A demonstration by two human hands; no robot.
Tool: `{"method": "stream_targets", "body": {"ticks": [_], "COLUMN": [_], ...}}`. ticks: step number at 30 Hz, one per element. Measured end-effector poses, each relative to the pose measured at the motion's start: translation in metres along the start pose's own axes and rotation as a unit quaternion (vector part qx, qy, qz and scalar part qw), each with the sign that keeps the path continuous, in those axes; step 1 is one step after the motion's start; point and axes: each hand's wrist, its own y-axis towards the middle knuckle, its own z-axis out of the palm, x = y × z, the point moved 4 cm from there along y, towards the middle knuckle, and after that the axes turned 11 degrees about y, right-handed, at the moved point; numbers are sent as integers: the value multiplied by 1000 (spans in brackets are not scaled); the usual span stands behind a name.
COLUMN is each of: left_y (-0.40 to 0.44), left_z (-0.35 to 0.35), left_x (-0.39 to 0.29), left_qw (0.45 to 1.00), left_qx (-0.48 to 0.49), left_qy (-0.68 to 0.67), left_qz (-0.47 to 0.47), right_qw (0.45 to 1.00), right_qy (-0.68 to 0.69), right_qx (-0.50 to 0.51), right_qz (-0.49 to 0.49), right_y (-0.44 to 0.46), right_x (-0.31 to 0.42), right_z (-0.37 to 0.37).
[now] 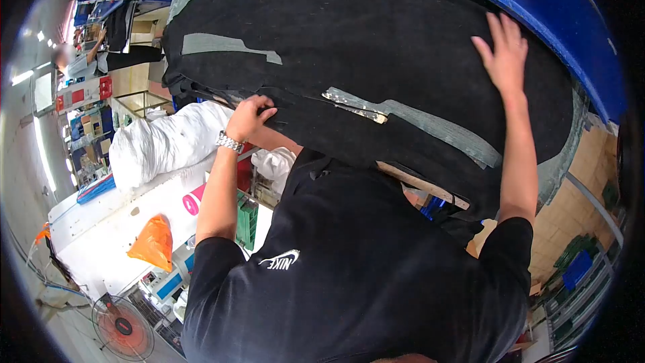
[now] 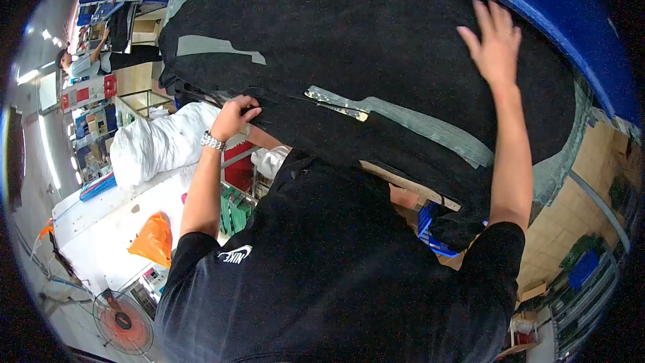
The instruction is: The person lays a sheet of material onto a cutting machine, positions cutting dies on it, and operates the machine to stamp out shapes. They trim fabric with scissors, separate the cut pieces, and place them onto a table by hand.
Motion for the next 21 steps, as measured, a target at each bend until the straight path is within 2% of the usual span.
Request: {"method": "stream_targets", "body": {"ticks": [2,4,6,8,10,14,16,18,19,20,21], "left_y": [3,7,15,21,17,17,16,11,9,7,5], "left_z": [-2,3,6,17,20,33,32,29,30,29,25], "left_x": [-5,-16,-22,-27,-32,-9,-5,-5,-2,1,1], "left_qw": [976,976,950,962,952,959,973,973,961,966,971], "left_qx": [-164,-181,-296,-269,-275,-249,-203,-210,-256,-239,-215], "left_qy": [126,109,88,44,134,137,108,94,96,82,94], "left_qz": [67,47,56,30,-10,-5,-20,5,50,46,52], "right_qw": [988,987,991,992,983,966,947,891,848,800,800], "right_qy": [-50,-40,-3,41,77,122,172,228,235,233,327], "right_qx": [142,142,126,114,157,177,178,223,301,377,300], "right_qz": [27,60,54,-36,-61,-141,-207,-322,-368,-404,-403], "right_y": [-3,0,3,5,-3,-22,-26,-31,-27,-23,-16], "right_x": [31,41,56,97,147,248,285,315,326,328,320], "right_z": [41,48,49,45,55,78,86,77,69,60,46]}}
